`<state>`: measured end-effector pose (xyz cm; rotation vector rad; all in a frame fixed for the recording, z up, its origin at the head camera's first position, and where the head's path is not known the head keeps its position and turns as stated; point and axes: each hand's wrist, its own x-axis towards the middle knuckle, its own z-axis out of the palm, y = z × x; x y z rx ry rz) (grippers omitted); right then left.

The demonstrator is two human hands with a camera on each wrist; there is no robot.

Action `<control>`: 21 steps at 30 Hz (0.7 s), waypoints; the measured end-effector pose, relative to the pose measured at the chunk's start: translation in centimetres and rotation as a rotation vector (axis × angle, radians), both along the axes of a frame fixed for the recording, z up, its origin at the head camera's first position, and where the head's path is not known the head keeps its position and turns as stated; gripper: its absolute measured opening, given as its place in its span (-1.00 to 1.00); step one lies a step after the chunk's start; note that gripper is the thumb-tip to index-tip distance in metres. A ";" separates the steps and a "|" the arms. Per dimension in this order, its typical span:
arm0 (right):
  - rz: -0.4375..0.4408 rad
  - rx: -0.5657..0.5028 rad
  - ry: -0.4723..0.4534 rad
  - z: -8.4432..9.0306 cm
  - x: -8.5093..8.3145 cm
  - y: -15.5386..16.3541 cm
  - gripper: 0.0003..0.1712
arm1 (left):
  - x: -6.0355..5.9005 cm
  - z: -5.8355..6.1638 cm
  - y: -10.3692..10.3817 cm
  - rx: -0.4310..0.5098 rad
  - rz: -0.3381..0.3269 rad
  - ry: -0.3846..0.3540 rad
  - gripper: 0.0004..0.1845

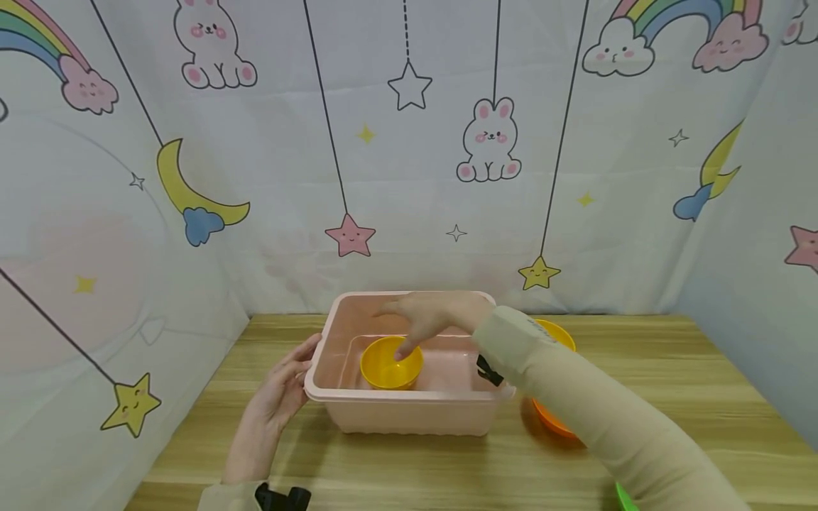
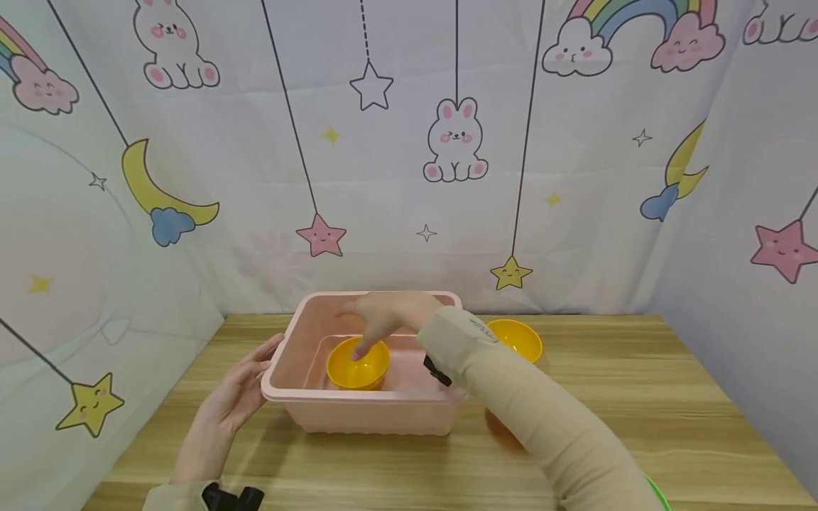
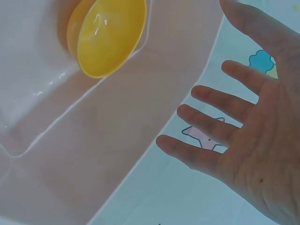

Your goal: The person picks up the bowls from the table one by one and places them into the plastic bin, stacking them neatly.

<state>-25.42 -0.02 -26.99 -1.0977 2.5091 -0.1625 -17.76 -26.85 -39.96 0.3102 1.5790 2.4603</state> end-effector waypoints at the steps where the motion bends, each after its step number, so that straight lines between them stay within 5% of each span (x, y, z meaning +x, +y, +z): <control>1: 0.002 0.000 -0.001 0.1 0.1 0.1 -0.10 | 0.0 0.0 0.0 0.002 -0.001 0.000 -0.43; 21: 0.071 0.012 0.122 0.9 2.0 2.7 -0.14 | 0.0 0.0 0.0 -0.008 -0.005 -0.001 -0.45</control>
